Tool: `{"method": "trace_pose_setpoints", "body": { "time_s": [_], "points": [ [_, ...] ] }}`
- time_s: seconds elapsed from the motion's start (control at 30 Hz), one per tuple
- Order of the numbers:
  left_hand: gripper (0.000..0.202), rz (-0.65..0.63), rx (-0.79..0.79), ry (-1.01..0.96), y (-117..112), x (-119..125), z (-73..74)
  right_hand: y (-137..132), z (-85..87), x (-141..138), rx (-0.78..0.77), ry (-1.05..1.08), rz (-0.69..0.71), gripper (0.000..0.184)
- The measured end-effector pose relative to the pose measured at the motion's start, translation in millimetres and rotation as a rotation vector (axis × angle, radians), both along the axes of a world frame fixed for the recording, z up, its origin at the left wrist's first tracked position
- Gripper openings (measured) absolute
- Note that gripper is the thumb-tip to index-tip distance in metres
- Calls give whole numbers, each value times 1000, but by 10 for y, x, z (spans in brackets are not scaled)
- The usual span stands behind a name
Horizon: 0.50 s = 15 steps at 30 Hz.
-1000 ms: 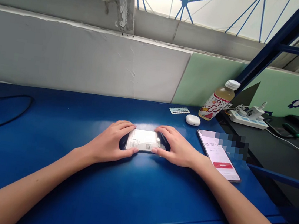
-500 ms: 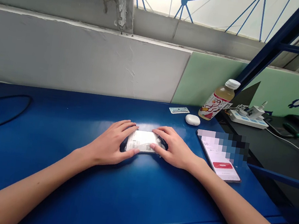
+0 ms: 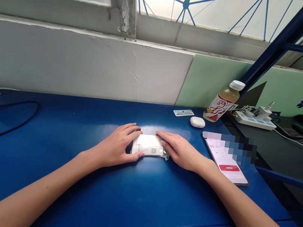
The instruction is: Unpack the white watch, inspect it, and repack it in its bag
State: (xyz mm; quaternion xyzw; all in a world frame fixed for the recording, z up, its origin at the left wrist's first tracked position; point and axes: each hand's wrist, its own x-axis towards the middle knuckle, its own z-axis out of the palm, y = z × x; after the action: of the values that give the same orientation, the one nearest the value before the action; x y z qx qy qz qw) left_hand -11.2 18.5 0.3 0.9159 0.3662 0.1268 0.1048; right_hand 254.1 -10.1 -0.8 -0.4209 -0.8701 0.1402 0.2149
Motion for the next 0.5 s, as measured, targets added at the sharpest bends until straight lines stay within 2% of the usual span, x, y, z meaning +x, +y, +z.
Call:
{"method": "trace_pose_setpoints", "body": {
  "time_s": [0.17, 0.37, 0.5],
  "points": [
    [65, -7, 1, -34, -13, 20, -15, 16, -30, 20, -16, 21, 3, 45],
    [63, -17, 28, -32, -51, 46, 3, 41, -21, 64, -113, 96, 21, 48],
    [63, -6, 13, -27, -29, 16, 13, 51, -8, 101, -20, 77, 29, 49]
  ]
}}
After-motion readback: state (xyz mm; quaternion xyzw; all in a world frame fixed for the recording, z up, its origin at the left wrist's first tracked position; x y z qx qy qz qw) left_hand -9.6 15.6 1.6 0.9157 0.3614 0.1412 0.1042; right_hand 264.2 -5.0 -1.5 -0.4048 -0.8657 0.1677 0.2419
